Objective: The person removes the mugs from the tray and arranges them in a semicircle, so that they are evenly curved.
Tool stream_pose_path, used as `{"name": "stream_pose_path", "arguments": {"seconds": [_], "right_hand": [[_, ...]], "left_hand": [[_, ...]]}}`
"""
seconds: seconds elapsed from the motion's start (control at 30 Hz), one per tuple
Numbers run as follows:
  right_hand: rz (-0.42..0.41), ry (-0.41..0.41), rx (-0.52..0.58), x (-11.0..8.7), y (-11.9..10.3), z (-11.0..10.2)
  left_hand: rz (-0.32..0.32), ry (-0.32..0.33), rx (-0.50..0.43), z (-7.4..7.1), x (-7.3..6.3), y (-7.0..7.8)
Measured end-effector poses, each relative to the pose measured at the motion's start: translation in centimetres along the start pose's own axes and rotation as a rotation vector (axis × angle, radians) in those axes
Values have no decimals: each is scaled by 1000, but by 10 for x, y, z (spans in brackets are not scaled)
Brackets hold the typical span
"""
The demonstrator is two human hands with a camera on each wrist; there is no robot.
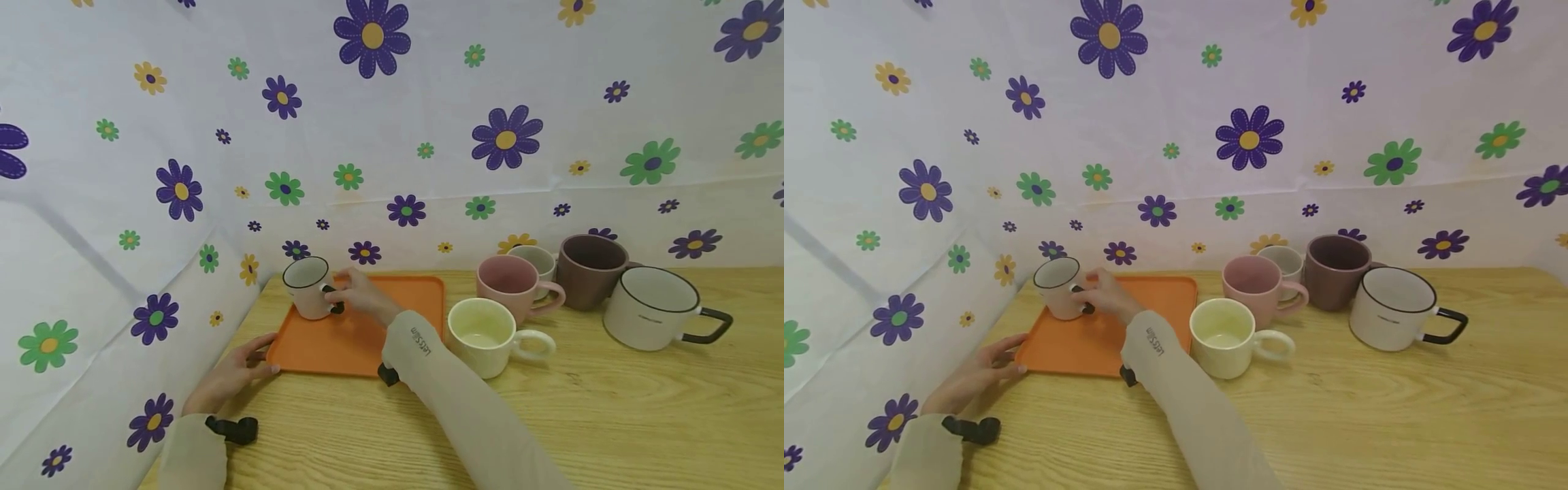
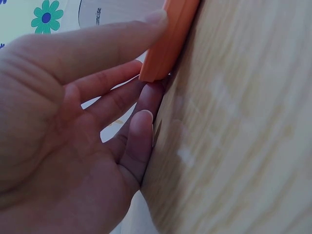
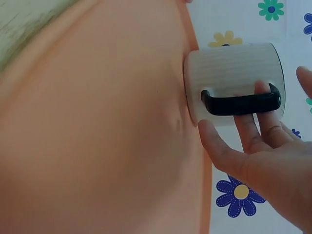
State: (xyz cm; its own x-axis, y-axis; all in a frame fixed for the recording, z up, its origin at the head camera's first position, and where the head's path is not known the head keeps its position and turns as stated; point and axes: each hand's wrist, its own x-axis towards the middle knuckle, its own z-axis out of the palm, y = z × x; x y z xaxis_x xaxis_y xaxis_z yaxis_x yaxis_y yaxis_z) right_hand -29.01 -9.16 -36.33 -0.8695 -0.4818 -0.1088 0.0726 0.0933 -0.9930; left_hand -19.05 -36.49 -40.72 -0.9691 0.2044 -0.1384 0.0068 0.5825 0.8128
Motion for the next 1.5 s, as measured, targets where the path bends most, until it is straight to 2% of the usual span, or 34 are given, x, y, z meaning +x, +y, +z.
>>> {"name": "stream_pose_path", "arguments": {"seconds": [0.27, 0.6, 0.8, 1.0, 1.33, 1.5], "right_hand": [[-11, 52, 17, -4, 1, 5], [-42, 188, -132, -6, 4, 14], [-73, 256, -213, -6, 5, 16], [-120, 260, -232, -12, 2, 16], [-147, 261, -173, -42, -18, 9], [-149, 256, -134, -54, -23, 6]], "left_hand": [[34, 0, 8, -1, -1, 1], [-5, 4, -8, 1, -2, 3], [2, 2, -5, 2, -2, 3], [11, 2, 12, 1, -2, 4], [13, 4, 19, 1, 0, 4], [-16, 4, 21, 1, 1, 3]]}}
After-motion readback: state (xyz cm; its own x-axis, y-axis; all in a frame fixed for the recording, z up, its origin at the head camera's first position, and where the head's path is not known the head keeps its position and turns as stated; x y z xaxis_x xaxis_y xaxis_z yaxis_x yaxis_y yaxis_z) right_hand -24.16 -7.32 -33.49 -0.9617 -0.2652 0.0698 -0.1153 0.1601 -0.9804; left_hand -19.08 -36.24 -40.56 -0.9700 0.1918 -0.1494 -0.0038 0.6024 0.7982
